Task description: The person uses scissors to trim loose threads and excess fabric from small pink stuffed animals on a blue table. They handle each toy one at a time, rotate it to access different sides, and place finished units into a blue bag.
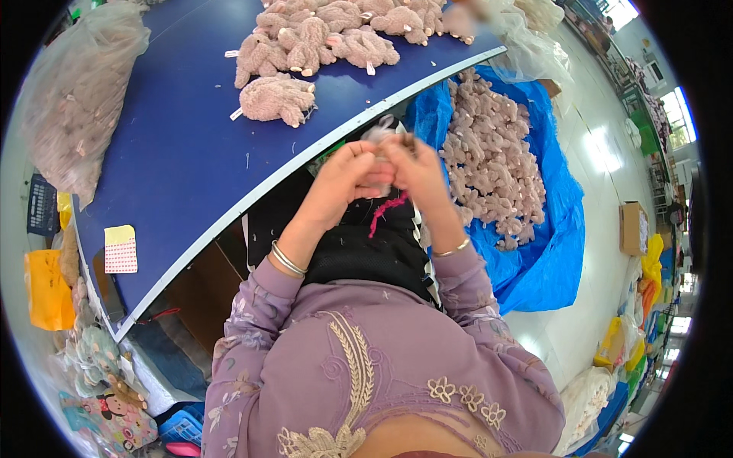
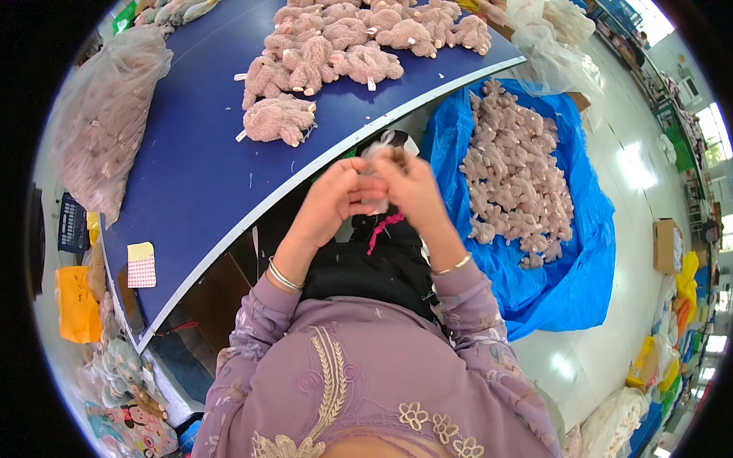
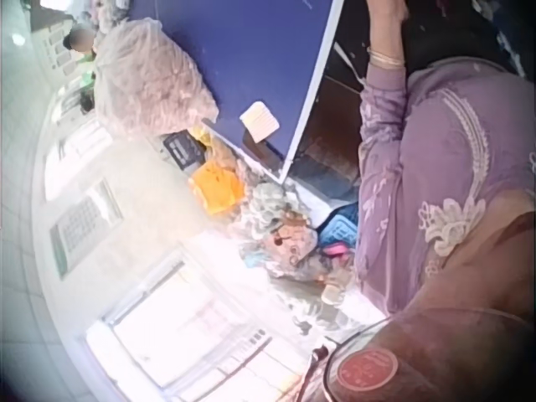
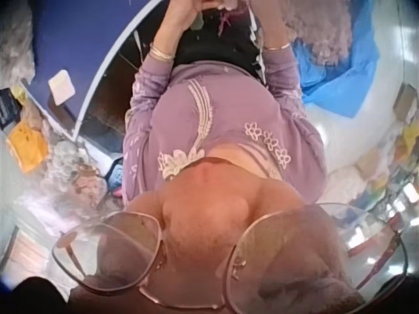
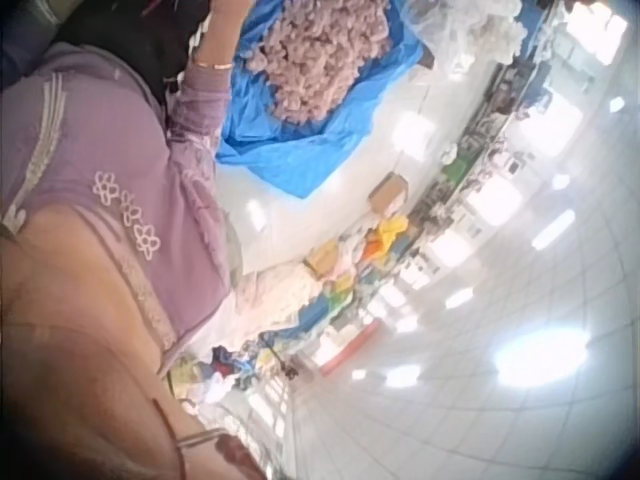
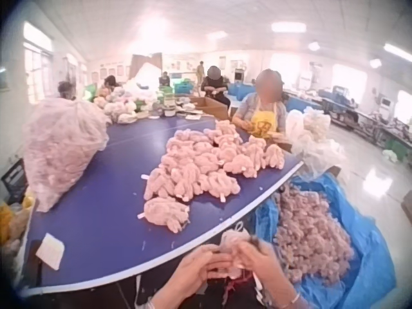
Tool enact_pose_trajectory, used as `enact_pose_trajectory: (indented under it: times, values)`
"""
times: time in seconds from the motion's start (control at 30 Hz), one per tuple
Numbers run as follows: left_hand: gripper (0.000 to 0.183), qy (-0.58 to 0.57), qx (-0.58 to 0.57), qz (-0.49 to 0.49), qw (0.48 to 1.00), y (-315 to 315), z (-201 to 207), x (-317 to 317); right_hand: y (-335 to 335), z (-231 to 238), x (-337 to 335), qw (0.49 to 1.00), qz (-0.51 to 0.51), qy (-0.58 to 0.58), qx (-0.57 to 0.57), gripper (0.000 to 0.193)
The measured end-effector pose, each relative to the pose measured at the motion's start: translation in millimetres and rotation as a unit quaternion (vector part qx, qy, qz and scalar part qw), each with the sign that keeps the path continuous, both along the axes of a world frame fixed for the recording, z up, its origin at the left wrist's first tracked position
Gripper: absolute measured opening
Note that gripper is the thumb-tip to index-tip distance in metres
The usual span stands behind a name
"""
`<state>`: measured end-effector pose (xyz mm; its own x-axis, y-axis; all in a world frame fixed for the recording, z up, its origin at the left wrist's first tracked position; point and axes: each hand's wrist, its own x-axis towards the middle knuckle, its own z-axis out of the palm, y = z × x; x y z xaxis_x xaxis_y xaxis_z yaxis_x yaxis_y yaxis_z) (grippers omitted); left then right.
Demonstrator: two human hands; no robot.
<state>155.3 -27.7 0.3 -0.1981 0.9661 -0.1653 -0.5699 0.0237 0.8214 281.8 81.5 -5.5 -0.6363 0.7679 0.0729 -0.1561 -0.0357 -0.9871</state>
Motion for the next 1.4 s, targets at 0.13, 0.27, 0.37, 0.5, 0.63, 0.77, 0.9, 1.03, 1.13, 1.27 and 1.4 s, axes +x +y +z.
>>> enact_pose_trajectory:
  times: [0.13, 0.27, 0.37, 0.5, 0.63, 0.77, 0.9, 1.03, 1.13, 1.27, 1.4]
  values:
    - [0.023, -0.007, 0.017, 0.015, 1.0, -1, -25, -4, -11, -8, -7, 0.993, 0.053, 0.033, -0.104, 0.013]
    - [0.019, 0.318, -0.022, 0.099, 0.943, -14, -77, -16, 17, -9, 9, 0.995, -0.038, 0.027, -0.086, 0.019]
    - [0.014, 0.359, -0.121, 0.1, 0.92, -38, -129, -30, 31, -19, 37, 0.993, -0.069, 0.007, -0.1, 0.02]
    - [0.015, 0.274, -0.117, 0.08, 0.951, -61, -113, -38, 31, -45, 60, 0.988, -0.054, -0.034, -0.139, 0.024]
    - [0.015, 0.276, -0.135, 0.094, 0.947, -73, -113, -45, 28, -59, 57, 0.988, -0.06, -0.059, -0.129, 0.028]
    - [0.014, 0.336, -0.107, 0.172, 0.92, -88, -81, -44, 33, -47, 40, 0.98, 0.048, -0.164, -0.101, 0.025]
    - [0.018, 0.404, 0.004, 0.259, 0.877, -108, -12, -50, 41, -55, -8, 0.918, 0.247, -0.291, 0.104, 0.024]
    - [0.015, 0.489, -0.031, 0.308, 0.816, -107, 7, -81, 60, -133, -78, 0.702, 0.412, -0.47, 0.341, 0.029]
    - [0.013, 0.531, -0.111, 0.279, 0.792, -95, -1, -96, 62, -247, -108, 0.744, 0.314, -0.473, 0.353, 0.033]
    - [0.007, 0.58, -0.122, 0.261, 0.762, -92, -2, -96, 39, -283, -127, 0.849, 0.211, -0.386, 0.292, 0.032]
    - [0.006, 0.557, -0.133, 0.26, 0.777, -97, 0, -95, 37, -297, -147, 0.826, 0.251, -0.466, 0.193, 0.032]
